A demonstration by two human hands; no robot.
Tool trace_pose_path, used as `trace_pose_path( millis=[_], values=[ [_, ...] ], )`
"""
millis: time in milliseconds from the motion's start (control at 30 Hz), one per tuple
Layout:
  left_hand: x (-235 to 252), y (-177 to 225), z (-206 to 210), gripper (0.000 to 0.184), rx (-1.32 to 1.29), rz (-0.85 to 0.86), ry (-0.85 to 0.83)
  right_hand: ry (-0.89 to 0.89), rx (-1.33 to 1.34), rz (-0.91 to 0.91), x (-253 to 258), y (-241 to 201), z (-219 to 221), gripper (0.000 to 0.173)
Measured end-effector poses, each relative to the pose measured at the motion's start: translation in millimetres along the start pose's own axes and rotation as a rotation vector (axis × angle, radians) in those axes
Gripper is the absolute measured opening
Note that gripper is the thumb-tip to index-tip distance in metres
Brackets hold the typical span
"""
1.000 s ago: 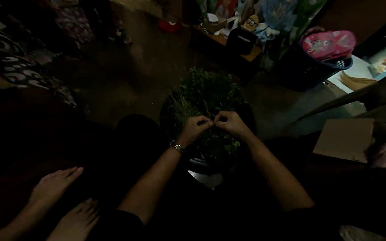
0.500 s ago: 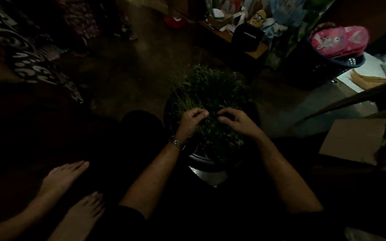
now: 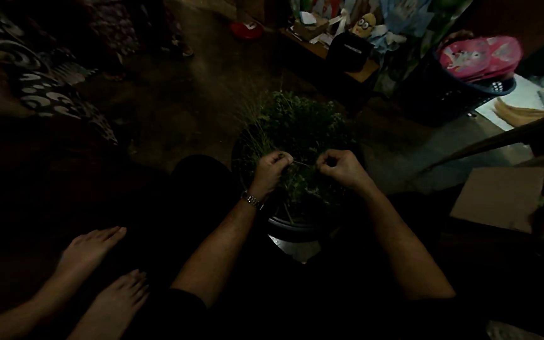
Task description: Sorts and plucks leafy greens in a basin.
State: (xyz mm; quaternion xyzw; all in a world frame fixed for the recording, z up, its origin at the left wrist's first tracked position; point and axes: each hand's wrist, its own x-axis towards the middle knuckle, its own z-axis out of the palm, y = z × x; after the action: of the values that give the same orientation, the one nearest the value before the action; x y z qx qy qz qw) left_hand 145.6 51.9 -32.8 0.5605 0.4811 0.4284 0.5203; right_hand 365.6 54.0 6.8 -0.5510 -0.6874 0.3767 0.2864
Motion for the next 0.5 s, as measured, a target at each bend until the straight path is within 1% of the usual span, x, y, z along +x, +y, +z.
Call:
trace_pose_path(
  millis=[133,233,300,333,400,500],
  values=[
    [3,-1,3,0.012,-0.049,-0.012,0.032,0.011,0.025,0.032,0,-1,-4,0.002],
    [11,-2,1,0.011,-0.192,-0.027,0.137,0.028,0.004,0.067,0,3,-14,0.002],
    [13,-1,-3,0.009,-0.284,-0.018,0.190,0.106,-0.022,0.077,1,11,-23,0.007],
    [11,-1,-4,0.008,-0.288,-0.024,0.184,0.168,-0.050,0.061,2,14,-24,0.010],
    [7,1,-3,0.010,-0.226,-0.047,0.150,0.251,-0.129,-0.034,3,17,-18,0.020],
    [10,-3,3,0.016,-0.226,-0.081,0.129,0.342,-0.265,-0.282,1,13,9,0.026]
  ],
)
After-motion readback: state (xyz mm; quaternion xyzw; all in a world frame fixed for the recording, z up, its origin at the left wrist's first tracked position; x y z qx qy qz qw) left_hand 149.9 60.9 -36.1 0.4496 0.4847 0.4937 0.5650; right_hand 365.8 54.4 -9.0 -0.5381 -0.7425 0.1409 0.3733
